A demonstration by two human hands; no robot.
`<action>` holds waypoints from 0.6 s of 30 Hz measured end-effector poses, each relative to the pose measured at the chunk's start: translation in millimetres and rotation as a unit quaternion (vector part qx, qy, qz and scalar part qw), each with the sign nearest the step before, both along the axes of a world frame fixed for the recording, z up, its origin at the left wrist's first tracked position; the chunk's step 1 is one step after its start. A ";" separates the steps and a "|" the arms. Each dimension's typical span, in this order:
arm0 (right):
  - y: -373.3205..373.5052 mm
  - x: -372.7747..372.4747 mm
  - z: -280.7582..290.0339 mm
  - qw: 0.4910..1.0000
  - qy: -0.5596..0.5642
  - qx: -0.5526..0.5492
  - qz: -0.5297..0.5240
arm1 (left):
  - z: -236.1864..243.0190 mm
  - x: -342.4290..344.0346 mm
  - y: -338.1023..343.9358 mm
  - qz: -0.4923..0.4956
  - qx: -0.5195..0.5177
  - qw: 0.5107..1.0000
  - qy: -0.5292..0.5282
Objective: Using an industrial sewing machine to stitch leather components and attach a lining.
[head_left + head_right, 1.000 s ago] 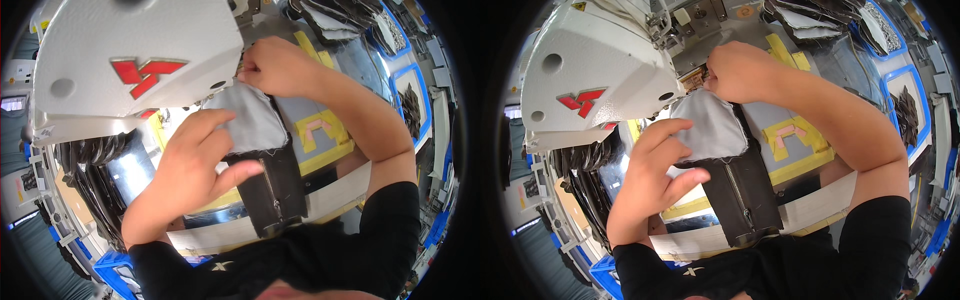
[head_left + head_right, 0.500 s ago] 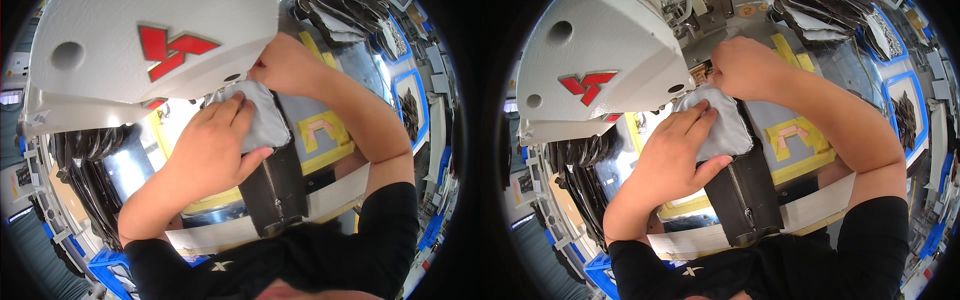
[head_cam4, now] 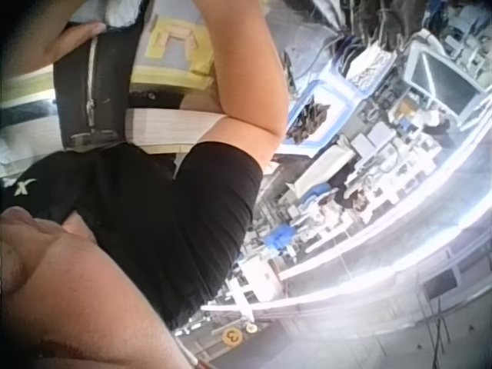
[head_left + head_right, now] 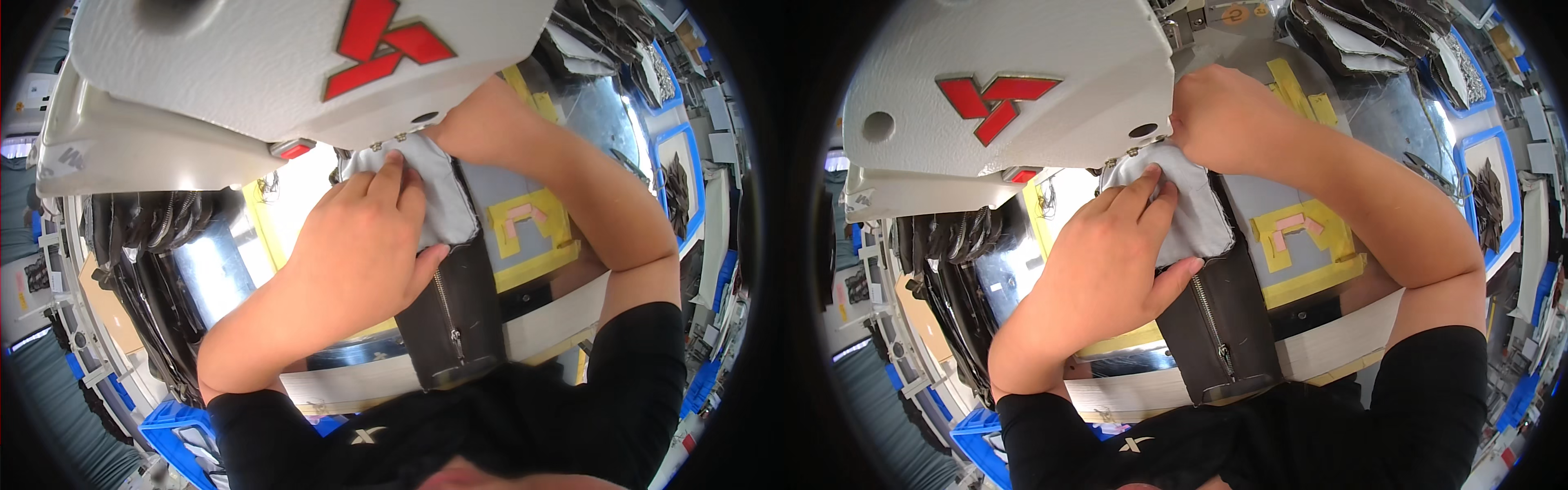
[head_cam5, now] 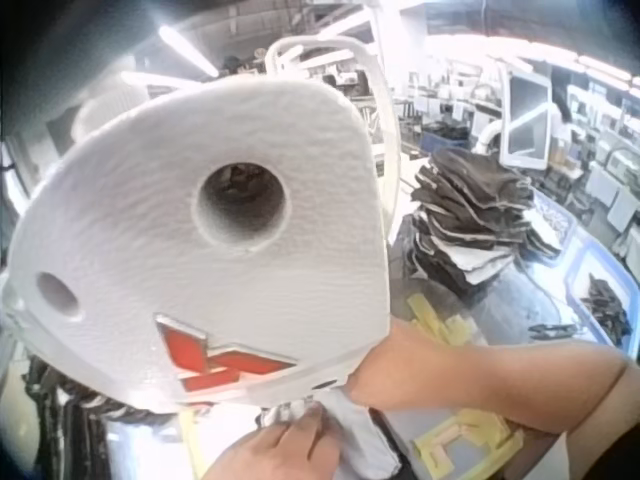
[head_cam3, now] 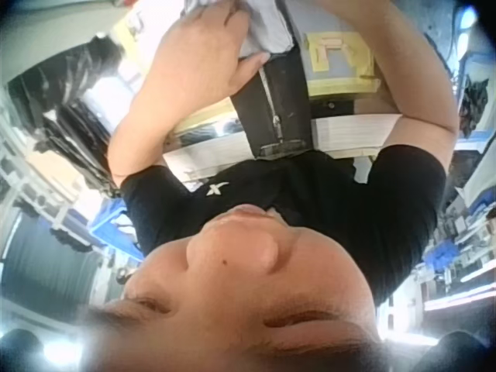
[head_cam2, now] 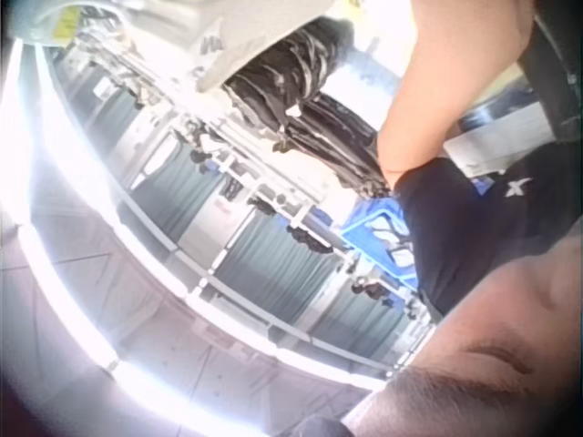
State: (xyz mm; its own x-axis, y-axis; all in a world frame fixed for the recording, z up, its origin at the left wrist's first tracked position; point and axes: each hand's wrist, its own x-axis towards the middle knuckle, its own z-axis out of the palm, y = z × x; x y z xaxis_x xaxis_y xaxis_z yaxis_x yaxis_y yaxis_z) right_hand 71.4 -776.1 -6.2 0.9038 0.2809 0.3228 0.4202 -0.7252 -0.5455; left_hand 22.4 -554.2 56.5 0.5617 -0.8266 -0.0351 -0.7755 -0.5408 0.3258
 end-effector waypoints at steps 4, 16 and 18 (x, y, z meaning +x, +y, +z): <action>-5.1 -5.7 5.8 0.999 0.032 -0.008 -0.008 | -1.1 -1.3 1.1 0.001 0.001 1.000 -0.009; -5.1 -3.7 1.0 0.999 0.031 -0.016 -0.023 | -0.6 -2.7 0.6 0.004 0.011 1.000 -0.010; -5.2 -3.5 1.5 0.999 0.034 -0.016 -0.023 | -1.4 -3.4 -0.2 0.003 0.012 1.000 -0.013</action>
